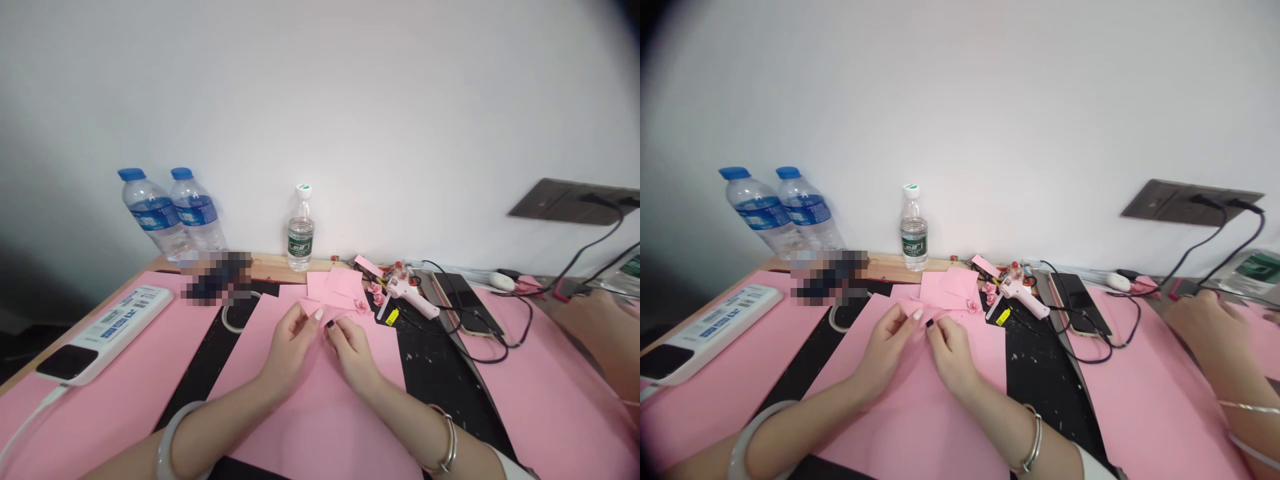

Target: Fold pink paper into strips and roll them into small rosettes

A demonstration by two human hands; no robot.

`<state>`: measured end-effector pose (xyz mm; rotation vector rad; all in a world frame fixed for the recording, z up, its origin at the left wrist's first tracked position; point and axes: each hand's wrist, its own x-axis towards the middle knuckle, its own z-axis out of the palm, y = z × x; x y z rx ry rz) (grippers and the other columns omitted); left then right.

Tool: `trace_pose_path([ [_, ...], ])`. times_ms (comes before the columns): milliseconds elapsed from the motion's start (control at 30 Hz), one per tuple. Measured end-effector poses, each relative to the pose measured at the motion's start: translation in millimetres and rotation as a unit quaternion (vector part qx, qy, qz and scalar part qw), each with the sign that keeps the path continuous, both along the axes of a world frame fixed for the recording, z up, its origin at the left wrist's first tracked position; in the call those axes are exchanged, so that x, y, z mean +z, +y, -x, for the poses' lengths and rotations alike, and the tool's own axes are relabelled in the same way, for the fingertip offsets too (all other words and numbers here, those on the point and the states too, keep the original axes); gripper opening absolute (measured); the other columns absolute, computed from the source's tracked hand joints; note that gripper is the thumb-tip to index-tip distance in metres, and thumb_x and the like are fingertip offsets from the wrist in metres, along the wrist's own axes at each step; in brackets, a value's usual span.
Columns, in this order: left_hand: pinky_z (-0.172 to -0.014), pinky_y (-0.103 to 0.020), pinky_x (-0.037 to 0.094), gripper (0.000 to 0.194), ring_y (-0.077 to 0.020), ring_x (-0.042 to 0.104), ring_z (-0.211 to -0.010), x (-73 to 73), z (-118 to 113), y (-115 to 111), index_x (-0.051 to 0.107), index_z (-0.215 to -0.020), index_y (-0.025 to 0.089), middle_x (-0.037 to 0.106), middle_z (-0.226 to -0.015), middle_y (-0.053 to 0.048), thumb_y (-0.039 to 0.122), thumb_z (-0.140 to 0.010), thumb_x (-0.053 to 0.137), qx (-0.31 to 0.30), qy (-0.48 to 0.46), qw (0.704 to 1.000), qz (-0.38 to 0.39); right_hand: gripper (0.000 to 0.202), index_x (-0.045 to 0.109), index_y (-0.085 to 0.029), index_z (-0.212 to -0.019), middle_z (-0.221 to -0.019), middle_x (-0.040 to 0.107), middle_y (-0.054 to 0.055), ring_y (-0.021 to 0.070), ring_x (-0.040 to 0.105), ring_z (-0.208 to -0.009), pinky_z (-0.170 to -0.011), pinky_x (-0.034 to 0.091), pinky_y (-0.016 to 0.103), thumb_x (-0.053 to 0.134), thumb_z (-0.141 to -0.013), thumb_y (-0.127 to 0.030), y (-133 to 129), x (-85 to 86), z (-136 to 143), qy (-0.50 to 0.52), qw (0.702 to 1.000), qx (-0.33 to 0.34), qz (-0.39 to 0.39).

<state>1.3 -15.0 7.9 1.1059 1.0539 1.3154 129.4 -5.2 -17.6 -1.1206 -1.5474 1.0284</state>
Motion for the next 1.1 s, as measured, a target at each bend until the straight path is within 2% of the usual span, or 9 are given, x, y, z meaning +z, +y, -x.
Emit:
trace_pose_path([
  [133,-0.064,-0.023,0.04,0.023,-0.0129,0.05,-0.067,1.5,4.7,3.3,0.05,-0.07,0.019,0.054,-0.069,0.004,0.032,-0.085,0.061,0.021,0.027,0.999,-0.016,0.022,0.045,-0.021,-0.081,-0.06,0.043,-0.006,0.0108,0.034,-0.046,-0.045,0.028,0.023,0.04,-0.095,-0.038,0.5,0.5,-7.0,0.078,0.996,0.033,0.015],
  [233,-0.069,-0.025,0.044,0.015,-0.0147,0.056,-0.074,2.5,6.4,4.7,0.054,-0.077,0.019,0.06,-0.076,0.002,0.029,-0.083,0.063,0.007,0.026,0.999,-0.018,0.018,0.046,-0.021,-0.092,-0.057,0.041,-0.008,0.011,0.033,-0.045,-0.044,0.027,0.023,0.047,-0.092,-0.039,3.1,0.3,-9.7,0.084,0.996,0.031,0.016],
  [333,-0.075,-0.026,0.046,0.013,-0.016,0.061,-0.082,1.2,7.0,5.9,0.054,-0.084,0.02,0.065,-0.081,0.0,0.026,-0.082,0.065,-0.002,-0.004,1.0,-0.01,0.018,0.046,-0.022,-0.089,-0.056,0.041,-0.008,0.0115,0.035,-0.046,-0.044,0.029,0.022,0.049,-0.091,-0.039,5.0,0.1,-9.7,0.057,0.998,0.028,0.027],
  [500,-0.075,-0.029,0.05,0.025,-0.0152,0.065,-0.072,-3.2,7.9,8.0,0.044,-0.085,0.022,0.065,-0.07,0.004,0.026,-0.079,0.068,0.006,-0.045,0.998,0.032,0.018,0.048,-0.022,-0.09,-0.055,0.044,-0.007,0.0123,0.039,-0.046,-0.045,0.032,0.023,0.046,-0.093,-0.04,5.6,-1.4,-9.0,0.033,0.999,0.021,0.031],
  [600,-0.08,-0.033,0.052,0.029,-0.0163,0.067,-0.074,-3.7,8.5,8.7,0.042,-0.09,0.022,0.066,-0.067,0.005,0.026,-0.078,0.069,0.007,-0.052,0.998,0.043,0.016,0.048,-0.022,-0.09,-0.056,0.046,-0.007,0.0121,0.04,-0.046,-0.045,0.033,0.023,0.046,-0.093,-0.038,5.7,-2.3,-8.9,0.047,0.998,0.025,0.031],
  [733,-0.081,-0.035,0.054,0.028,-0.0181,0.069,-0.079,-4.1,9.9,10.2,0.048,-0.099,0.02,0.071,-0.076,0.0,0.029,-0.081,0.067,-0.028,-0.068,0.996,0.049,0.016,0.047,-0.021,-0.088,-0.056,0.05,-0.006,0.0115,0.042,-0.045,-0.045,0.034,0.023,0.046,-0.093,-0.037,6.2,-1.1,-7.7,0.07,0.996,0.028,0.039],
  [900,-0.075,-0.034,0.055,0.022,-0.0207,0.07,-0.078,-7.7,12.2,15.2,0.06,-0.085,0.015,0.073,-0.086,-0.007,0.036,-0.082,0.066,-0.084,-0.057,0.992,0.068,0.022,0.046,-0.021,-0.081,-0.051,0.05,-0.007,0.0103,0.041,-0.039,-0.04,0.031,0.022,0.05,-0.088,-0.042,10.4,0.8,-6.6,0.094,0.993,0.013,0.074],
  [1100,-0.072,-0.032,0.055,0.028,-0.0191,0.07,-0.071,-13.2,15.2,20.0,0.066,-0.087,0.014,0.073,-0.077,-0.007,0.04,-0.077,0.071,-0.11,-0.032,0.986,0.12,0.029,0.038,-0.023,-0.071,-0.043,0.05,-0.008,0.0085,0.036,-0.031,-0.035,0.024,0.02,0.051,-0.084,-0.046,15.3,-0.7,-7.5,0.103,0.988,0.0,0.115],
])
